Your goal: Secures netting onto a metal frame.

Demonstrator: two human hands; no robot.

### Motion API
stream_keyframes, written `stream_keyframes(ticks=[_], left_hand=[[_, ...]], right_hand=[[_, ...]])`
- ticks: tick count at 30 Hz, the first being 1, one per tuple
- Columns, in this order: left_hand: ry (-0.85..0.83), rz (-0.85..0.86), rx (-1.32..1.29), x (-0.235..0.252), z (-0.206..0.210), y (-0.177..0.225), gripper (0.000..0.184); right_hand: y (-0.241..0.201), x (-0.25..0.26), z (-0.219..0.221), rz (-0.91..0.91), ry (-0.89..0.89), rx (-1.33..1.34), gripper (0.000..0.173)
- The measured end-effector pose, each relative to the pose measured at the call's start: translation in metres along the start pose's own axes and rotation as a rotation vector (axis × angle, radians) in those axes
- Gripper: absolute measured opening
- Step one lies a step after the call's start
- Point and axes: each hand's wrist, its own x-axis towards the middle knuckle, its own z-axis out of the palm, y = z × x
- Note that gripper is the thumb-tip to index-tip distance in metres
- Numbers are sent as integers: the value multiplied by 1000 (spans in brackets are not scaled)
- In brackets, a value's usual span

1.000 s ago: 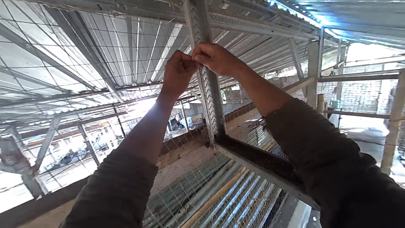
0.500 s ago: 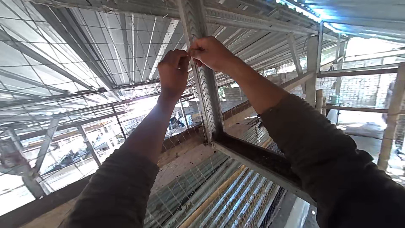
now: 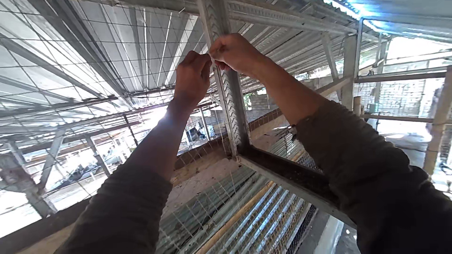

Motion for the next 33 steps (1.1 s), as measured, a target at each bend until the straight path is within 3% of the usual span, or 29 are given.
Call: stream_keyframes(ticks=[3,9,25,33], left_hand=[[-51,-117,-97,3,-6,1,25],[-129,-320,-370,8,-9,-2,24],[-95,-453,-737,15,-12,4,11],[-122,-482,-816,12,-11,-3,8]], right_hand=[[-1,-4,-4,-57,11,-45,28],[15,-10,-6,-375,35,-224,21],[34,-3,5,-853,323,-502,13],[40,-3,5,-897,313,-585,15]])
